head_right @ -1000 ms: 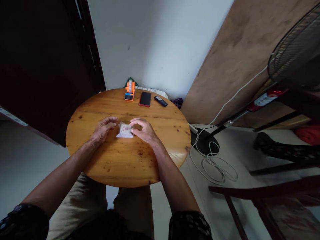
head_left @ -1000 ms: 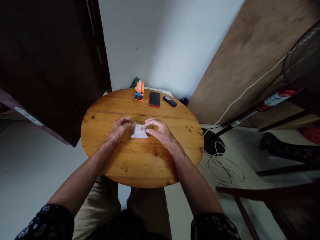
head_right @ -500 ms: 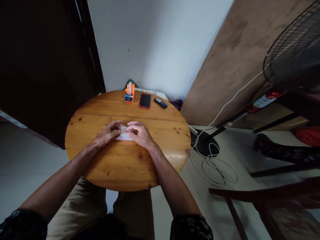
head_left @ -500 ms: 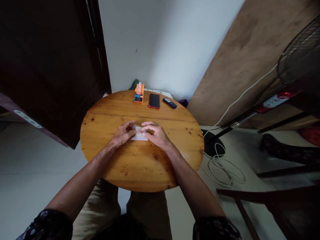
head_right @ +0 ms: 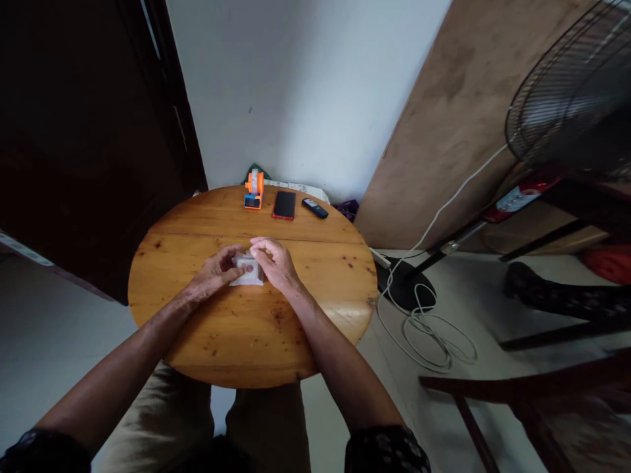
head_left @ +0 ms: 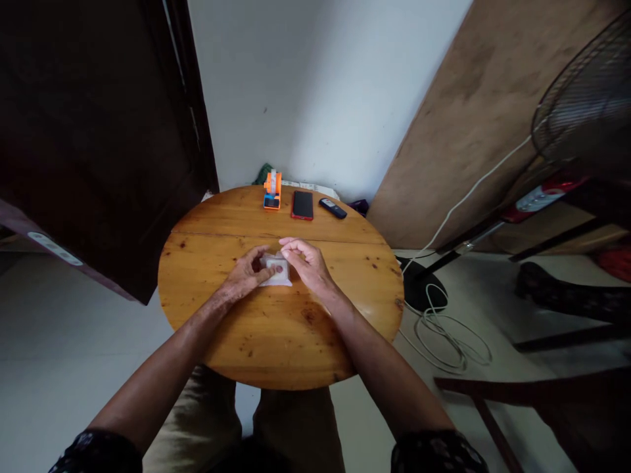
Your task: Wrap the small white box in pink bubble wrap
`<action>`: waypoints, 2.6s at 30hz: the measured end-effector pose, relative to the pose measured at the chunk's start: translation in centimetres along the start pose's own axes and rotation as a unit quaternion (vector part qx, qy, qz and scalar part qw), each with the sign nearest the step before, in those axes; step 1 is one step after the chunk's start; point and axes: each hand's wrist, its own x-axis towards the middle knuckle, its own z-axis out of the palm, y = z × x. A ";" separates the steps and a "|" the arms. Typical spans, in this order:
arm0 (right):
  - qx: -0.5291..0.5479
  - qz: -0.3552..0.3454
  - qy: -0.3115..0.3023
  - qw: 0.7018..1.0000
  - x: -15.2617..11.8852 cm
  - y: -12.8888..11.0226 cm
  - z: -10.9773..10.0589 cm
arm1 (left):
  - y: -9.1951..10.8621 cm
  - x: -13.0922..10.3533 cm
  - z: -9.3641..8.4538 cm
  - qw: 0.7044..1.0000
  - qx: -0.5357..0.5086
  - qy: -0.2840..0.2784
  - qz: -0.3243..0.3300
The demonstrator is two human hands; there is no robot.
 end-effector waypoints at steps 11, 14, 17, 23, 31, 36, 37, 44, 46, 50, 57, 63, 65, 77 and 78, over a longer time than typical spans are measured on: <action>0.068 0.090 0.034 0.993 5.2 1.2 -0.9 | 0.0 -0.3 0.5 0.997 -0.043 -0.068 0.016; 0.079 0.137 0.060 0.986 6.4 2.0 -0.7 | -0.1 -0.4 0.6 0.996 -0.053 -0.071 0.027; 0.065 0.183 0.096 0.976 7.5 2.5 -0.4 | -0.2 -0.3 0.5 0.995 -0.067 -0.068 0.035; 0.063 0.208 0.137 0.966 9.5 3.0 -0.3 | 0.1 -0.2 -0.1 0.994 -0.099 -0.049 0.014; 0.011 0.183 0.165 0.969 6.2 2.1 -2.2 | -0.4 0.2 -0.2 0.981 -0.185 -0.027 -0.054; -0.129 0.139 0.044 0.981 1.7 -0.4 -1.6 | 0.0 0.3 0.0 0.977 -0.208 -0.029 -0.035; -0.167 0.135 0.027 0.976 1.1 -0.9 -1.1 | 0.0 0.3 0.0 0.976 -0.214 -0.032 -0.028; -0.214 0.158 0.008 0.964 0.8 -0.7 1.4 | 0.6 -0.1 0.0 0.970 -0.241 -0.031 -0.001; -0.158 0.152 0.037 0.975 0.9 0.4 1.1 | 0.7 0.0 0.1 0.970 -0.240 -0.027 0.012; 0.006 0.167 0.115 0.979 0.8 2.1 0.0 | 0.5 0.3 -0.2 0.969 -0.248 -0.001 0.002; 0.233 0.235 0.169 0.928 0.7 2.5 -1.3 | -0.1 0.9 -1.0 0.964 -0.259 0.062 0.009; 0.239 0.230 0.158 0.930 0.5 2.8 -0.9 | -0.4 0.7 -0.7 0.985 -0.061 0.148 0.058; 0.233 0.220 0.159 0.934 0.5 2.8 -0.9 | -0.4 0.5 -0.9 0.979 0.025 0.186 0.083; 0.129 0.207 0.135 0.960 0.2 2.2 -1.0 | 0.4 -0.5 -0.5 0.999 0.017 0.038 0.016; 0.126 0.204 0.135 0.961 0.1 2.2 -1.0 | 0.3 -0.4 -0.6 0.999 0.006 0.042 0.015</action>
